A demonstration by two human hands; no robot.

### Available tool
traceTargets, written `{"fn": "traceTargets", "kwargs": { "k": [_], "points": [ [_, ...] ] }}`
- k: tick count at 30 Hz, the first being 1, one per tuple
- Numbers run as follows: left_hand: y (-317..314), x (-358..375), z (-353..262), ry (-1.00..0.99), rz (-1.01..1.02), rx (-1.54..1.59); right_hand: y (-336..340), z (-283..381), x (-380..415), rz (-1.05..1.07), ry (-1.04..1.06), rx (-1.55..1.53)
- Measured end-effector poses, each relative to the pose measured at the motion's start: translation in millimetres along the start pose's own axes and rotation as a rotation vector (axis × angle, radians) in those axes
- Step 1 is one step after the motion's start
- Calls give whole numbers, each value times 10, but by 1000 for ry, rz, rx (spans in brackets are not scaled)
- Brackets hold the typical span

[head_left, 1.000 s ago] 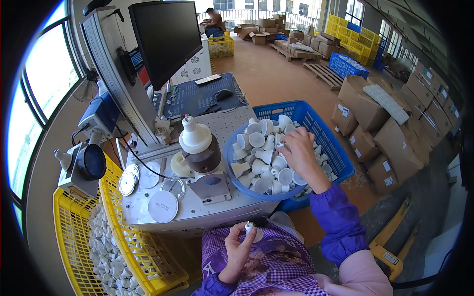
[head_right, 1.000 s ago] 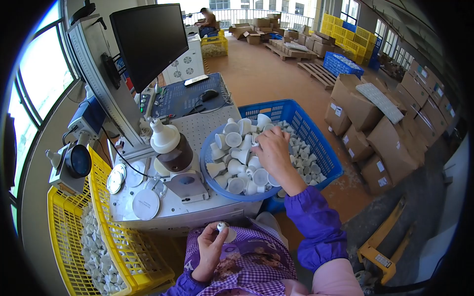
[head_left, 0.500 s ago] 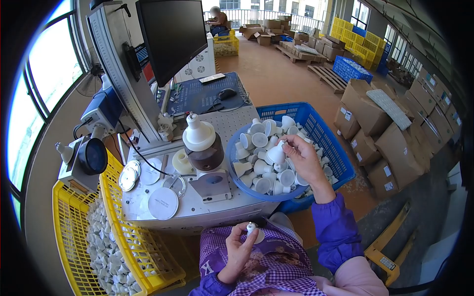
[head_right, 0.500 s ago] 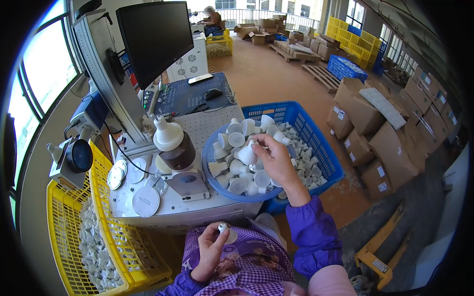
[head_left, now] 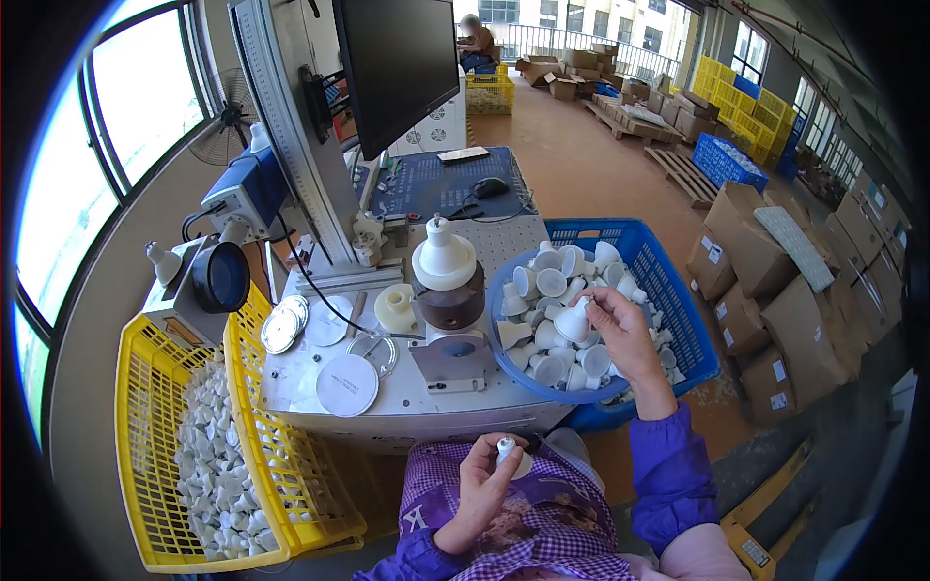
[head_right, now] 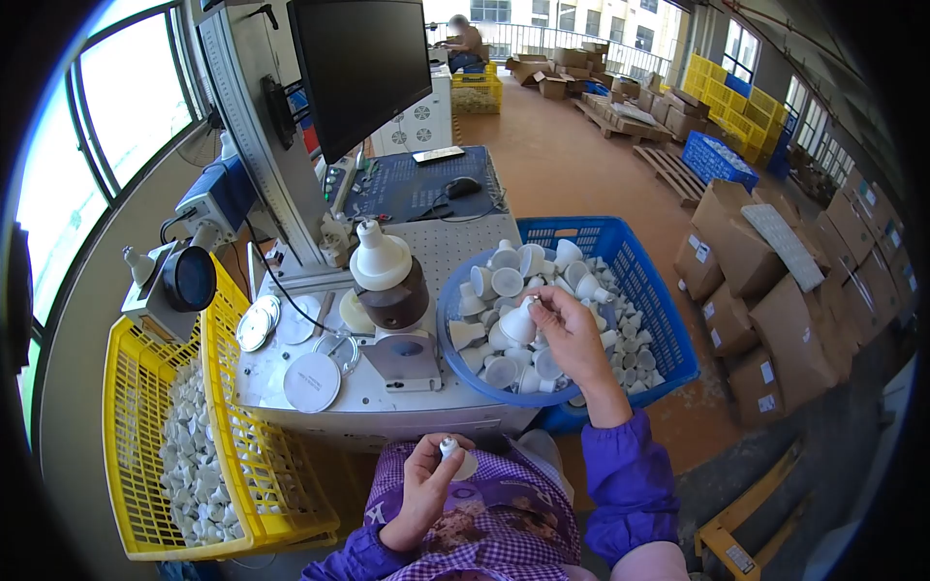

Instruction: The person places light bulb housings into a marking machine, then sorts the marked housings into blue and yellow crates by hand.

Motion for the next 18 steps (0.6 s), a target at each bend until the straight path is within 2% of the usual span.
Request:
{"fn": "traceTargets", "kwargs": {
  "k": [3, 5, 7, 9, 14, 16, 17, 18],
  "points": [
    [-9, -87, -190, -44, -14, 64, -52, 71, -14, 5, -6, -19],
    [39, -210, -467, -154, -39, -84, -73, 102, -32, 3, -15, -9],
    [53, -389, -916, -326, -143, -351, -119, 184, -75, 17, 10, 16],
    [-31, -547, -1450, -759, -243, -745, -194, 282, -93, 27, 26, 39],
    [-207, -1082, -2095, -849, -322, -944, -453, 648, -354, 40, 204, -11],
    [-255, -1210, -2167, -781, -265, -1233, -587, 815, -516, 54, 253, 15],
    [-237, -1192, -2192, -783, -273, -1230, -663, 887, -589, 67, 301, 43],
    [-216, -1211, -2259, -767, -270, -1091, -727, 934, -693, 66, 316, 22]
  ]
}}
Point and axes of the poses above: each hand's wrist, its own x-axis away from the middle knuckle, its own y-axis out of the back of the hand, z = x × y, the point moved 2 cm from there along -x, towards the middle knuckle, and after that the axes turned 1 degree about z, right-handed, at the moved point
